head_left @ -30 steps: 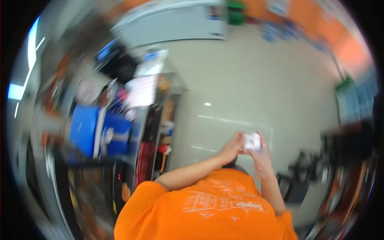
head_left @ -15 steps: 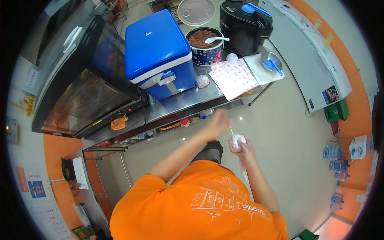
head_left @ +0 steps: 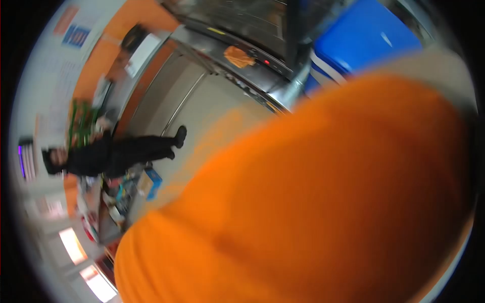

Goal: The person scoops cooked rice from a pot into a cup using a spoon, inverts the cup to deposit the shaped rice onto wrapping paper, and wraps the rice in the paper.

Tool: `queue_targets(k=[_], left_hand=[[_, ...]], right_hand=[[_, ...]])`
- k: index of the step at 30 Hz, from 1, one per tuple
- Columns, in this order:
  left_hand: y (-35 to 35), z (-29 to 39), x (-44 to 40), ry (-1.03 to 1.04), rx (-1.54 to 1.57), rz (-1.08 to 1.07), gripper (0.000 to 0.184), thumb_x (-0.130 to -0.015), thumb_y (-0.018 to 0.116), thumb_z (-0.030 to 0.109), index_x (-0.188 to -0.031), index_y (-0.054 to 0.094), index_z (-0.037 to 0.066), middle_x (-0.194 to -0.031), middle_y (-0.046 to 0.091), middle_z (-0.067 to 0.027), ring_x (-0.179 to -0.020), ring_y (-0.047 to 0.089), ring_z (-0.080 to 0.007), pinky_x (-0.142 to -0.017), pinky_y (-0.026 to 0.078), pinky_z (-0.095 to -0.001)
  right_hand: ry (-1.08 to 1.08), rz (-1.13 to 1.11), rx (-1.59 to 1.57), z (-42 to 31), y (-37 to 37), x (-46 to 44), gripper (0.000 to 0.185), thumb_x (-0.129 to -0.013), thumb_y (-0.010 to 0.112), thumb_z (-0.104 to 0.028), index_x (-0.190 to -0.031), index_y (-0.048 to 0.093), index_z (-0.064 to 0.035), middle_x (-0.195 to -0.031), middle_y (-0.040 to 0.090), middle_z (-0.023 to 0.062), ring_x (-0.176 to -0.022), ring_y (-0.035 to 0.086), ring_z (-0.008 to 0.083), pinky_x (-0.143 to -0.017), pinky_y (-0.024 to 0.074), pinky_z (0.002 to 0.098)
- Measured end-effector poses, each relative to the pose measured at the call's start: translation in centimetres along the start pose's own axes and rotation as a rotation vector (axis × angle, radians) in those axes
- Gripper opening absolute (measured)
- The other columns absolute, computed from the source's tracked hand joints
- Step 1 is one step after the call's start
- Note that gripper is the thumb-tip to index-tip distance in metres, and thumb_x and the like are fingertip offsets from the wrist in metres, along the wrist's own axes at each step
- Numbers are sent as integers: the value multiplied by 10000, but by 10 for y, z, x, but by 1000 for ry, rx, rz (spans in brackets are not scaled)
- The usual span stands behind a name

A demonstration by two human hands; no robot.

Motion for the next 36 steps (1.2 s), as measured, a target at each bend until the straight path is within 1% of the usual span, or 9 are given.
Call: queue_targets(k=[15, 16, 19, 20, 22, 24, 27, 30, 36], left_hand=[[2, -90, -72, -172, 178, -16, 541, -1004, 581, 512, -1088, 706, -8, -992, 750, -204, -932, 725, -371, -837, 559, -458], [12, -104, -63, -229, 246, 22, 551, -1006, 575, 523, -1079, 709, -7, -987, 750, -206, -929, 725, -376, -830, 561, -462], [92, -144, 14, -479, 497, 486, 580, -1007, 575, 546, -1046, 715, -15, -864, 746, -188, -827, 743, -360, -759, 578, -444], [124, -154, 34, -604, 731, 332, 546, -1008, 586, 523, -1100, 710, -2, -894, 753, -164, -824, 751, -290, -742, 583, -400], [227, -192, 64, -641, 949, 396, 387, -965, 656, 373, -1132, 712, 29, -942, 756, -130, -862, 744, -213, -726, 586, -379], [395, -274, 61, -678, 488, 558, 386, -911, 709, 340, -1146, 707, 33, -985, 740, -171, -920, 719, -286, -792, 571, -460], [411, -220, 55, -1023, 399, 467, 561, -866, 753, 385, -1256, 630, 1, -1328, 605, -281, -1230, 591, -396, -998, 491, -502], [470, -217, 9, -1153, 99, 499, 661, -838, 772, 403, -1293, 598, -43, -1482, 450, -314, -1386, 439, -437, -1120, 395, -518], [499, -213, -15, -1179, 149, 347, 693, -828, 770, 356, -1346, 578, -62, -1522, 410, -309, -1451, 366, -423, -1177, 344, -518]], right_hand=[[64, -23, 368, -113, -87, 35, 789, -957, 719, -490, -1501, 435, 6, -1285, 644, 147, -1049, 657, 213, -759, 590, 357], [38, 11, 490, -113, -118, 26, 744, -980, 675, -459, -1489, 431, 25, -1309, 593, 213, -936, 713, 305, -728, 614, 445], [-568, 163, 940, -106, -219, -17, 623, -979, 704, -349, -1437, 512, 28, -1278, 633, 209, -1085, 653, 284, -952, 549, 418], [-604, 42, 717, -115, -242, -24, 624, -980, 717, -331, -1449, 512, 25, -1343, 626, 216, -1167, 632, 320, -1064, 477, 448], [-581, 316, 970, -114, -276, -69, 777, -941, 766, -439, -1476, 484, 48, -1439, 583, 248, -1353, 552, 351, -1106, 456, 491], [-1264, 326, 1374, -121, -316, -134, 866, -905, 786, -452, -1522, 429, 40, -1411, 582, 267, -1276, 575, 425, -1101, 461, 504], [-839, 210, 1509, -180, -276, -128, 892, -854, 825, -280, -1570, 376, 3, -1406, 560, 255, -1267, 570, 418, -1085, 476, 487], [-659, 103, 1625, -201, -268, -136, 965, -868, 803, -436, -1615, 319, -63, -1396, 571, 190, -1242, 615, 350, -1034, 521, 448], [-494, 9, 1604, -206, -248, -132, 909, -874, 812, -271, -1626, 324, -120, -1406, 546, 216, -1193, 641, 398, -993, 549, 458]])
Point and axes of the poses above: each hand's wrist, its own x-axis away from the middle knuckle, its own y-axis out of the palm, z = x × y, the point moved 1 cm from there along -x, towards the middle knuckle
